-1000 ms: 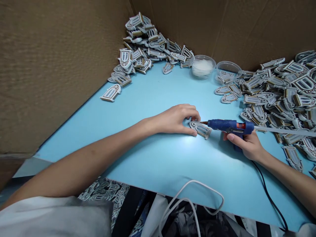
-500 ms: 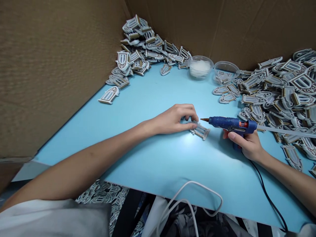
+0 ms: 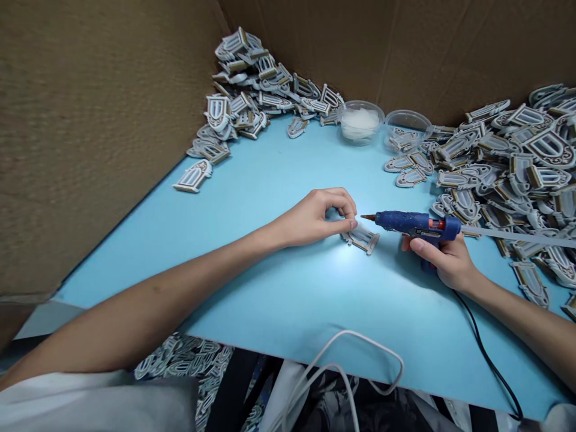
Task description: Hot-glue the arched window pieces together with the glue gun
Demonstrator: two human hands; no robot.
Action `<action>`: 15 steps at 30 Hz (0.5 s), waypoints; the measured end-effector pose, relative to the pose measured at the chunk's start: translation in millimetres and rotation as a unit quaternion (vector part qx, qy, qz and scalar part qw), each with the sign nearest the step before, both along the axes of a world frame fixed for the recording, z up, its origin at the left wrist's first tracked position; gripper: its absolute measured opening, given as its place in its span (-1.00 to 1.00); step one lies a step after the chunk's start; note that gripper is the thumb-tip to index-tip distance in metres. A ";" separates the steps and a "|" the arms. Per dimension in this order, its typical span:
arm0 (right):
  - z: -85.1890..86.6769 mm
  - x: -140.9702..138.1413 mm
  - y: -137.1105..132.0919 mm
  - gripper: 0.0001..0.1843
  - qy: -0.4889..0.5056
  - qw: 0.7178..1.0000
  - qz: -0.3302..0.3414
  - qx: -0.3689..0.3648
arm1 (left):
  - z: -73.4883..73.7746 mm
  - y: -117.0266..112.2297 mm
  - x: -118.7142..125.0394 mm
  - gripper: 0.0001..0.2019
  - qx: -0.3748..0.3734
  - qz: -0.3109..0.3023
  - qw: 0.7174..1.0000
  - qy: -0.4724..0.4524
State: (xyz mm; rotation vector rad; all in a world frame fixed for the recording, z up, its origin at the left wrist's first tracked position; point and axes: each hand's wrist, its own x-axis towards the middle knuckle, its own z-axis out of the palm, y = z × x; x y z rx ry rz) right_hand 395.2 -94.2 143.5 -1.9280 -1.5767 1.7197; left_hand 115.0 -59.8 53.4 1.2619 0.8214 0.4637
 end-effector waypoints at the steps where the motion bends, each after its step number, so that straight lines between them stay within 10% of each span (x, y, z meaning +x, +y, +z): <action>1: 0.1 -0.4 0.1 -0.43 -0.002 1.000 -0.001 0.000 | 0.4 -0.4 0.3 -0.76 -0.006 -0.002 1.000 0.003; 15: 1.1 -2.3 2.1 -0.47 0.012 1.000 0.002 -0.008 | 4.1 -5.3 5.2 -0.75 -0.019 -0.002 1.000 0.007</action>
